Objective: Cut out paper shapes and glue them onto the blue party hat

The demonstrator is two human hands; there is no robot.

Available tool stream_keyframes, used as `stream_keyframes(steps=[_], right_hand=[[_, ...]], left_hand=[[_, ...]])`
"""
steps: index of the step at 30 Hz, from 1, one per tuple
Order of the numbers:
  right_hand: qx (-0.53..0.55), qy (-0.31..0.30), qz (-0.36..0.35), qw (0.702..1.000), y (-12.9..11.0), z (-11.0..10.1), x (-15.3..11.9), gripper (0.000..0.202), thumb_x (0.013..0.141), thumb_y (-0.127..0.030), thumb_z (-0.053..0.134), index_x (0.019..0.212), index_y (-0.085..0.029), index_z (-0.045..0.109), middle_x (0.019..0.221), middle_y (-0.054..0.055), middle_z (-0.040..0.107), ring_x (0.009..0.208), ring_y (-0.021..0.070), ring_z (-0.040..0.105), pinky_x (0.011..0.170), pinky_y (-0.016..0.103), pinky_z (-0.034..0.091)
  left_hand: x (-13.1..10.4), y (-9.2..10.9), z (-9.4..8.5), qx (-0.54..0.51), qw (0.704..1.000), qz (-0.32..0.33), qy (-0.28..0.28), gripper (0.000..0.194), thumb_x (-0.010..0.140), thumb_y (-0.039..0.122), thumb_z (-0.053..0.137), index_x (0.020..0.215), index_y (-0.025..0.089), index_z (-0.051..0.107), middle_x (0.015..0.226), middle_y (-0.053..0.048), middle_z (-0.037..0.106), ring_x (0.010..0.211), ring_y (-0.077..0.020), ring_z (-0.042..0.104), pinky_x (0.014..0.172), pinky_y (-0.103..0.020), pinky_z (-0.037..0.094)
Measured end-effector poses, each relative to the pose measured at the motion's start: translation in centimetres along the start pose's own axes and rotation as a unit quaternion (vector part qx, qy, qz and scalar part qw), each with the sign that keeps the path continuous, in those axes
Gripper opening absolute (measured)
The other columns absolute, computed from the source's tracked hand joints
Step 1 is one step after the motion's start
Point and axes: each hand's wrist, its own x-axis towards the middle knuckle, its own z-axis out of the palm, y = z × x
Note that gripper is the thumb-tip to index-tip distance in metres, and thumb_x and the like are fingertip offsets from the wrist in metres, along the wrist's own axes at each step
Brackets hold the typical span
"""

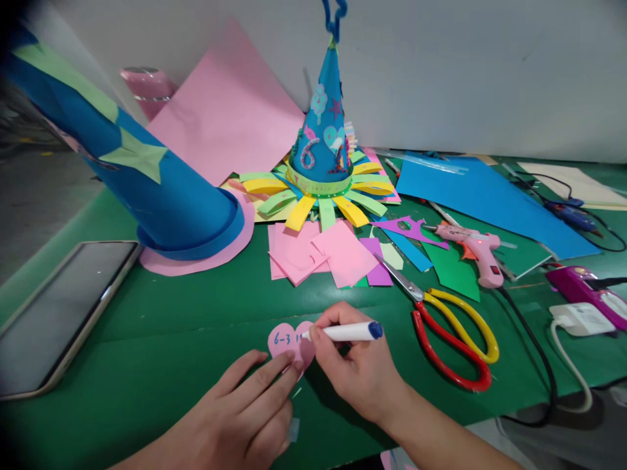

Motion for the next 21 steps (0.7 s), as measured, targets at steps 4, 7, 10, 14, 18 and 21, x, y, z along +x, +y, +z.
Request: stream_keyframes(steps=[4, 7, 10, 14, 18, 21], right_hand=[[-0.002, -0.004, 0.001, 1.0, 0.01, -0.06, -0.09, 0.008, 0.081, -0.019, 0.049, 0.072, -0.02, 0.05, 0.06, -0.004, 0.047, 0.049, 0.0082, 0.041, 0.043, 0.02, 0.032], [-0.003, -0.003, 0.001, 1.0, 0.04, -0.03, -0.08, 0.007, 0.08, -0.019, 0.05, 0.073, -0.02, 0.051, 0.06, -0.004, 0.047, 0.048, 0.008, 0.041, 0.043, 0.02, 0.032], [-0.007, -0.003, -0.002, 1.0, 0.07, 0.01, -0.02, 0.007, 0.08, -0.019, 0.05, 0.073, -0.019, 0.051, 0.061, -0.004, 0.048, 0.05, 0.0085, 0.042, 0.044, 0.02, 0.033], [-0.011, -0.004, -0.002, 1.0, 0.09, 0.04, 0.01, 0.007, 0.08, -0.019, 0.05, 0.073, -0.019, 0.051, 0.061, -0.004, 0.048, 0.05, 0.0087, 0.042, 0.044, 0.02, 0.033], [-0.011, -0.009, 0.007, 1.0, 0.06, 0.1, -0.03, 0.008, 0.08, -0.021, 0.049, 0.073, -0.019, 0.051, 0.06, -0.004, 0.047, 0.049, 0.0088, 0.042, 0.044, 0.02, 0.033], [-0.017, -0.01, 0.012, 1.0, 0.04, 0.14, -0.05, 0.009, 0.081, -0.022, 0.049, 0.073, -0.019, 0.051, 0.061, -0.003, 0.048, 0.05, 0.0093, 0.042, 0.044, 0.021, 0.033]], left_hand=[[0.03, -0.12, -0.1, 0.0, 1.0, 0.009, -0.006, 0.013, 0.081, 0.022, 0.046, 0.083, 0.015, 0.057, 0.106, -0.011, 0.061, 0.105, -0.0255, 0.049, 0.087, -0.042, 0.027], [0.01, -0.09, -0.08, -0.001, 1.0, 0.01, -0.007, 0.013, 0.081, 0.023, 0.046, 0.083, 0.015, 0.057, 0.107, -0.012, 0.061, 0.105, -0.0259, 0.049, 0.087, -0.042, 0.026], [0.05, 0.0, -0.03, 0.001, 1.0, 0.007, -0.008, 0.013, 0.081, 0.022, 0.046, 0.084, 0.015, 0.057, 0.107, -0.012, 0.061, 0.105, -0.0263, 0.048, 0.088, -0.043, 0.026], [0.08, 0.02, 0.08, 0.001, 1.0, 0.003, 0.0, 0.012, 0.081, 0.021, 0.046, 0.082, 0.015, 0.057, 0.104, -0.011, 0.062, 0.104, -0.0256, 0.049, 0.088, -0.042, 0.026], [0.09, -0.09, 0.08, 0.003, 1.0, 0.004, 0.006, 0.013, 0.081, 0.021, 0.046, 0.082, 0.015, 0.057, 0.104, -0.011, 0.062, 0.104, -0.0255, 0.049, 0.088, -0.042, 0.027], [0.18, -0.14, -0.06, 0.007, 1.0, 0.004, 0.003, 0.013, 0.081, 0.022, 0.045, 0.082, 0.016, 0.057, 0.104, -0.01, 0.062, 0.103, -0.0254, 0.049, 0.088, -0.042, 0.027]])
